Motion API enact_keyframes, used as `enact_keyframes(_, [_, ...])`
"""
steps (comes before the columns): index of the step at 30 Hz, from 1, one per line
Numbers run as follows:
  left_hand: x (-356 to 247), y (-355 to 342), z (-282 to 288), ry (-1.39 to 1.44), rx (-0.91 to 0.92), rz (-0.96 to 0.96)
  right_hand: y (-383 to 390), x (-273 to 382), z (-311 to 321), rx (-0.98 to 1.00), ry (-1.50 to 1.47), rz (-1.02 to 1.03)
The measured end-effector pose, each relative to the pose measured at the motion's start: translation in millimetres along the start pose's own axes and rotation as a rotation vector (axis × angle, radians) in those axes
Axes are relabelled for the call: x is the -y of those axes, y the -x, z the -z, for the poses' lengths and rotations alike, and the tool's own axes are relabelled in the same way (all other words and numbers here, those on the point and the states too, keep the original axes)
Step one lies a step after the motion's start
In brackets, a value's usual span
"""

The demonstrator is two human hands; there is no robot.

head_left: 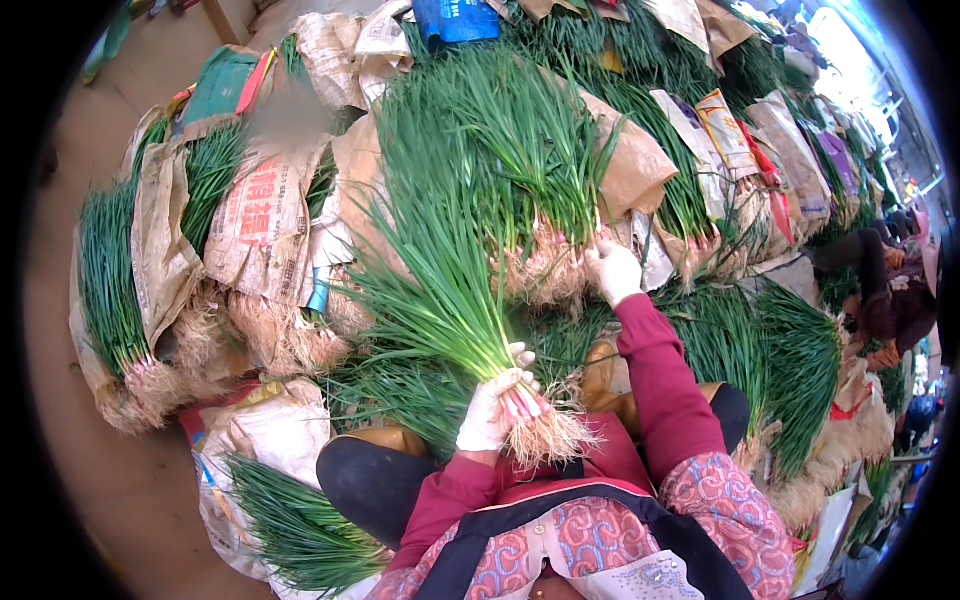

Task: The person sorts green onions by hand, picking up bunches from large piles, removing loose or yellowed leaves, and organizing them on brown paper sacks.

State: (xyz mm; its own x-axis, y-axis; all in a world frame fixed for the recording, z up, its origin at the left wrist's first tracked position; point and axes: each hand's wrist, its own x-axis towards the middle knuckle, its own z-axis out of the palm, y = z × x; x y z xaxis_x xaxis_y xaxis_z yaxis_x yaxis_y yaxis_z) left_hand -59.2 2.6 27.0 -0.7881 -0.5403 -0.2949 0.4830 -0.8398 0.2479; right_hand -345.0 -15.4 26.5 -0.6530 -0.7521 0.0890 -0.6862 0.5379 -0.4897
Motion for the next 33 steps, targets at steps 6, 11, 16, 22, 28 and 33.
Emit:
enact_keyframes(6, [6.2, -3.2, -3.6, -0.033, -0.044, -0.065, 101.3, 62.9, 43.5, 0.325, -0.595, -0.104])
enact_keyframes(11, [9.7, -6.5, -8.5, -0.090, -0.022, -0.074, 181.7, 31.1, 8.5, 0.551, -0.753, 0.052])
enact_keyframes(16, [11.9, -3.1, 4.1, -0.125, -0.083, -0.003, 117.4, 59.0, -14.0, 0.574, -0.665, -0.088])
enact_keyframes(22, [6.6, 4.4, 5.1, -0.172, -0.064, 0.026, 120.8, 85.5, -6.2, 0.501, -0.590, 0.011])
enact_keyframes(28, [7.5, 6.7, 4.4, -0.084, -0.115, -0.111, 136.4, 87.3, -12.8, 0.689, -1.296, -0.337])
enact_keyframes(33, [8.2, 6.8, 1.6, 0.060, 0.045, 0.038, 168.5, -12.9, -116.7, 0.850, -0.912, -0.338])
